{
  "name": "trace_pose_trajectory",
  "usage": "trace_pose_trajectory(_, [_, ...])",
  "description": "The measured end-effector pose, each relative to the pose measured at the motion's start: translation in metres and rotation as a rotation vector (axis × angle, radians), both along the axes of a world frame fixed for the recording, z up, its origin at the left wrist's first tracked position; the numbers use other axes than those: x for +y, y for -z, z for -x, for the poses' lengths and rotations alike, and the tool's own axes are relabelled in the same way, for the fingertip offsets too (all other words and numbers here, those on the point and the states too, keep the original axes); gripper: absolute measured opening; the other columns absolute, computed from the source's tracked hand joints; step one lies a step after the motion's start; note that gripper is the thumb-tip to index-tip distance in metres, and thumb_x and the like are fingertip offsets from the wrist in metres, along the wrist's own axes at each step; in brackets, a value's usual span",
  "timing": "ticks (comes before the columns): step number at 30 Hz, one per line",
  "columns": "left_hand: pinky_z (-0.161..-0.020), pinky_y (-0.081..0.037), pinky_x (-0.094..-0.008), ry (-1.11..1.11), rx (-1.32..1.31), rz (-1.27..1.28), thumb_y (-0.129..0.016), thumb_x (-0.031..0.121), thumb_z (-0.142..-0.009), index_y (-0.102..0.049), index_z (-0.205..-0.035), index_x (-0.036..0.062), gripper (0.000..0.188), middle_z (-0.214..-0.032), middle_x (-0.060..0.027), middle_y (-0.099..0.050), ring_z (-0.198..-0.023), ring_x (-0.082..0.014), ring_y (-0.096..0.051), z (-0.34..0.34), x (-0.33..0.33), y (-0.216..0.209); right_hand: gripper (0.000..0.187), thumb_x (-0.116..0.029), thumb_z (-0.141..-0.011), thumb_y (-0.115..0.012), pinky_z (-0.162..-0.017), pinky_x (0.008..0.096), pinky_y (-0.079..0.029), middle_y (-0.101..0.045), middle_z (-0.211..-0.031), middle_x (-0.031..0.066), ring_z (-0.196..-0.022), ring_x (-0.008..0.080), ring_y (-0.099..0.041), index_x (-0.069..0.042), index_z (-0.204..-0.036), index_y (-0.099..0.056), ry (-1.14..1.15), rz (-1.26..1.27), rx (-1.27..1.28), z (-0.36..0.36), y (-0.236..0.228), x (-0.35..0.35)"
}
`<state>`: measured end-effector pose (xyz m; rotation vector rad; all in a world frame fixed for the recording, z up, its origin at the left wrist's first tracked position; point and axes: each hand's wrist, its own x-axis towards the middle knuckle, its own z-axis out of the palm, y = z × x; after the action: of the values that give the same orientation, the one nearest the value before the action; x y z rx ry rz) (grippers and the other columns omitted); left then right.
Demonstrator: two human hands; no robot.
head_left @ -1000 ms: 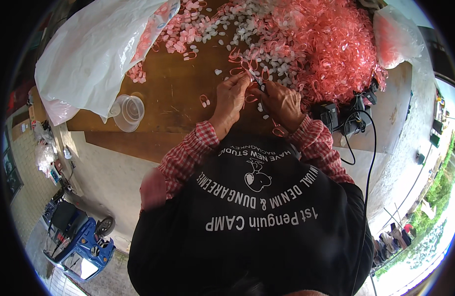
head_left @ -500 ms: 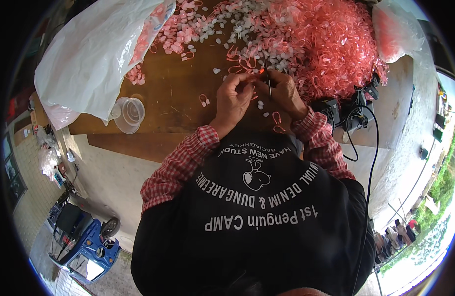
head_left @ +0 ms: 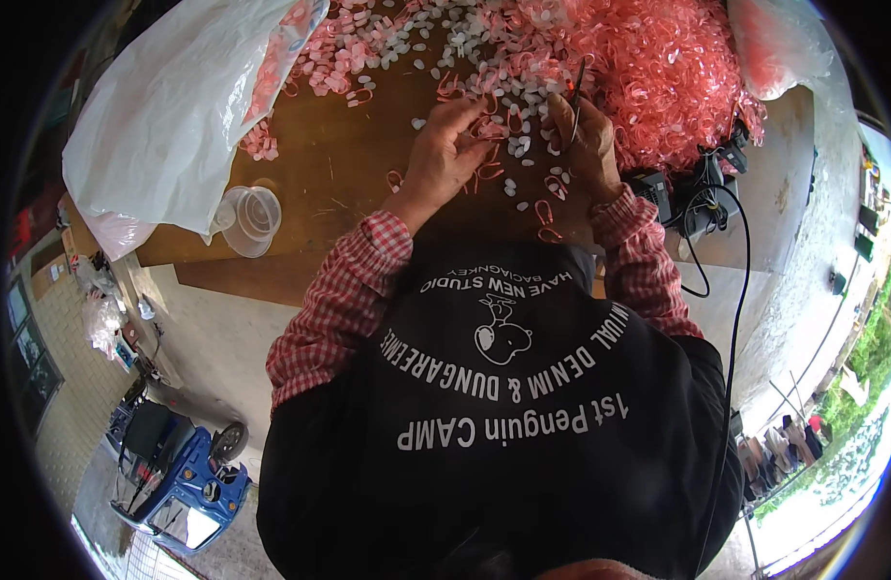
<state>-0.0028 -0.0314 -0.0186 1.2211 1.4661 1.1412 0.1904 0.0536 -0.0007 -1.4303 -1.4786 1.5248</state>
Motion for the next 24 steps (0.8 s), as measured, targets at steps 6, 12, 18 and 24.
trace_pose_trajectory(6, [-0.061,-0.052,-0.0271,-0.069,0.434,-0.112,-0.070,0.002,-0.080,-0.065,-0.110,0.0074,0.030,-0.104,-0.0078,-0.057,-0.070,-0.0142,-0.062,0.054,-0.005,-0.014,0.032,-0.031,-0.091,-0.063,-0.052,0.0348,-0.044,-0.060,-0.064,0.0147,-0.055,0.0233,-0.059,0.001,-0.089,-0.061,-0.228,-0.374,-0.311,-0.022,0.024,-0.022])
trace_pose_trajectory(12, [-0.065,-0.051,-0.0336,0.035,0.764,0.061,-0.069,0.002,-0.078,-0.067,-0.095,0.0059,0.018,-0.096,-0.0077,-0.057,-0.078,-0.0242,-0.062,0.077,-0.060,-0.012,0.029,-0.028,-0.089,-0.065,-0.056,0.0389,-0.047,-0.062,-0.074,0.0190,-0.063,0.0355,-0.060,0.001,-0.094,-0.061,-0.432,-0.283,-0.334,-0.023,0.019,-0.037])
trace_pose_trajectory(18, [-0.069,-0.052,-0.0321,0.079,0.683,0.108,-0.070,0.002,-0.079,-0.066,-0.096,0.0010,0.017,-0.098,-0.0114,-0.057,-0.082,-0.0244,-0.062,0.071,-0.084,0.000,0.028,-0.025,-0.086,-0.068,-0.059,0.0388,-0.047,-0.062,-0.074,0.0171,-0.064,0.0330,-0.061,0.001,-0.094,-0.061,-0.471,-0.210,-0.298,-0.015,0.004,-0.033])
trace_pose_trajectory(24, [-0.067,-0.051,-0.0255,-0.156,0.276,0.220,-0.071,0.005,-0.083,-0.066,-0.090,-0.0011,0.011,-0.092,-0.0069,-0.061,-0.078,-0.0134,-0.062,0.046,-0.061,-0.022,0.042,-0.035,-0.082,-0.073,-0.063,0.0370,-0.049,-0.058,-0.079,0.0118,-0.069,0.0302,-0.059,0.000,-0.100,-0.056,-0.590,-0.418,-0.329,0.000,-0.009,-0.041])
